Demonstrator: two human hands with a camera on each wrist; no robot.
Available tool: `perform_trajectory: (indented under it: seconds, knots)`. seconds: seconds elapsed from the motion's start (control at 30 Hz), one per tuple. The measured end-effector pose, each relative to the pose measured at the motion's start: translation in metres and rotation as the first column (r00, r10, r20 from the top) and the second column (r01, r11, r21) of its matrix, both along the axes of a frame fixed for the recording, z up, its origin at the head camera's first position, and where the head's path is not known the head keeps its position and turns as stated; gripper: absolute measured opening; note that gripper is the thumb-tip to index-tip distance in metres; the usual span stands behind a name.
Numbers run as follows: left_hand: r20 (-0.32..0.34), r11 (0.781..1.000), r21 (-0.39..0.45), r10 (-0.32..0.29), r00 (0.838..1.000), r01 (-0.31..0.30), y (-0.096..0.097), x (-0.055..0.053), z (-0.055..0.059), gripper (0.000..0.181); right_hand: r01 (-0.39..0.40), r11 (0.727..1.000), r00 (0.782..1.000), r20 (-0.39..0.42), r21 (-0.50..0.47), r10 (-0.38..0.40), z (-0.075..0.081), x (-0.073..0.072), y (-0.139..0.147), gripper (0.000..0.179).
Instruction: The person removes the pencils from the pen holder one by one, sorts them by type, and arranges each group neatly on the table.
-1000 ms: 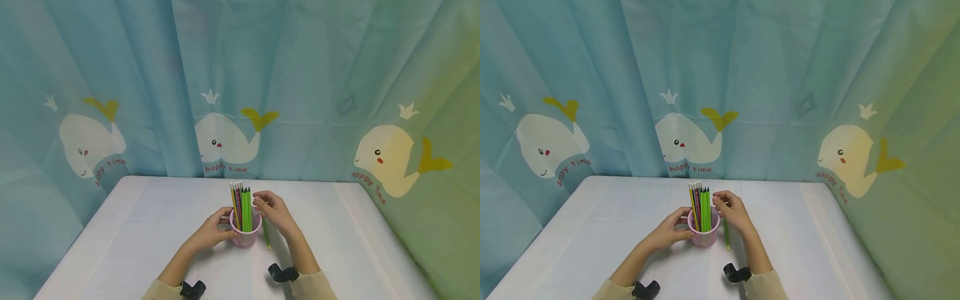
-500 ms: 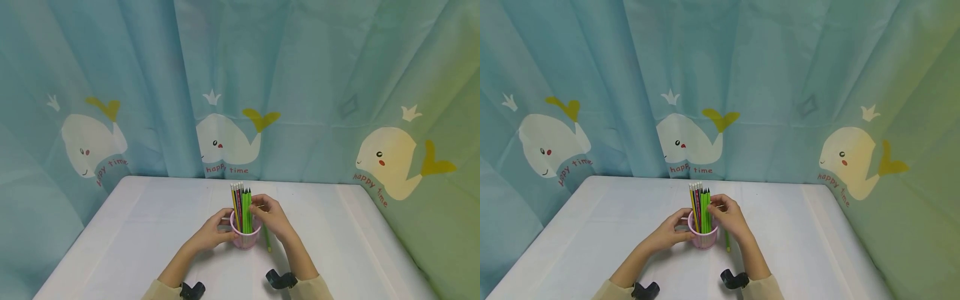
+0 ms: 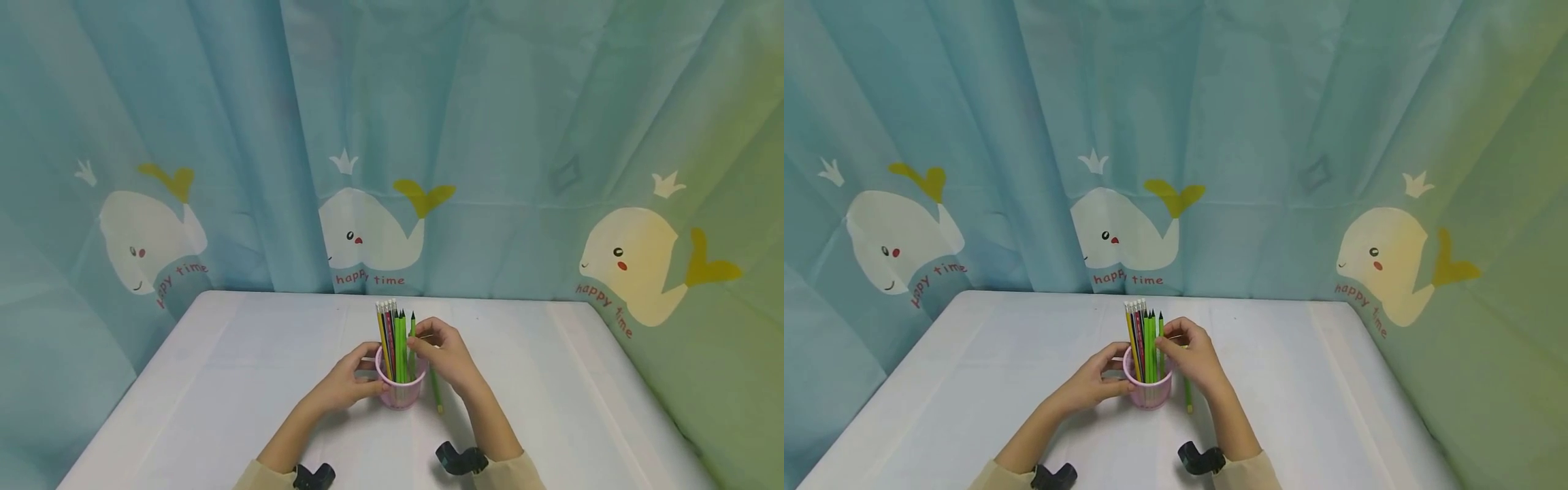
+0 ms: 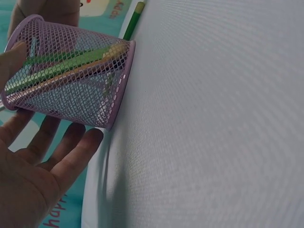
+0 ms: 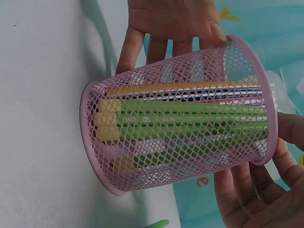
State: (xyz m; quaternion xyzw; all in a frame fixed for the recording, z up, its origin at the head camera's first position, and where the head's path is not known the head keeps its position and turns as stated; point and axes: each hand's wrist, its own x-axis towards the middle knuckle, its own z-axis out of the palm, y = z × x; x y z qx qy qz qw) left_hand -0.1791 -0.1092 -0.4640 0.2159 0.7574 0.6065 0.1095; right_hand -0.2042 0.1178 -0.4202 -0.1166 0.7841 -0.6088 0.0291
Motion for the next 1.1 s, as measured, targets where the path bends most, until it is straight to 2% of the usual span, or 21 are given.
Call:
perform_trajectory:
  seconds: [0.07, 0.13, 0.3, 0.6, 0.73, 1.1]
  knots:
    - [0.000, 1.000, 0.000, 0.000, 1.000, 0.000, 0.000, 0.000, 0.000, 0.063, 0.002, 1.000, 1.000, 0.001, -0.002, -0.002, -0.008, -0.005, 0.002, 0.017]
    - [-0.004, 1.000, 0.003, -0.002, 1.000, 0.002, 0.001, 0.000, 0.000, 0.063, -0.002, 1.000, 1.000, -0.020, 0.002, 0.002, -0.008, -0.005, 0.003, 0.018]
    - [-0.006, 1.000, 0.008, -0.004, 1.000, 0.004, 0.002, -0.001, 0.000, 0.063, -0.011, 1.000, 0.998, -0.059, -0.004, 0.011, -0.004, -0.004, 0.005, 0.016]
    - [-0.005, 1.000, 0.010, -0.004, 1.000, 0.004, 0.002, -0.002, -0.001, 0.063, -0.065, 0.996, 0.995, -0.083, -0.059, 0.060, 0.005, -0.002, 0.011, 0.017]
    - [-0.010, 1.000, 0.010, 0.002, 1.000, -0.002, 0.002, -0.002, 0.001, 0.063, -0.055, 0.997, 0.994, -0.098, -0.061, 0.049, 0.010, -0.003, 0.014, 0.016]
    - [-0.004, 1.000, 0.002, 0.008, 1.000, -0.008, 0.002, 0.000, -0.001, 0.064, -0.112, 0.972, 0.993, -0.059, -0.207, 0.101, 0.021, 0.004, 0.023, 0.024]
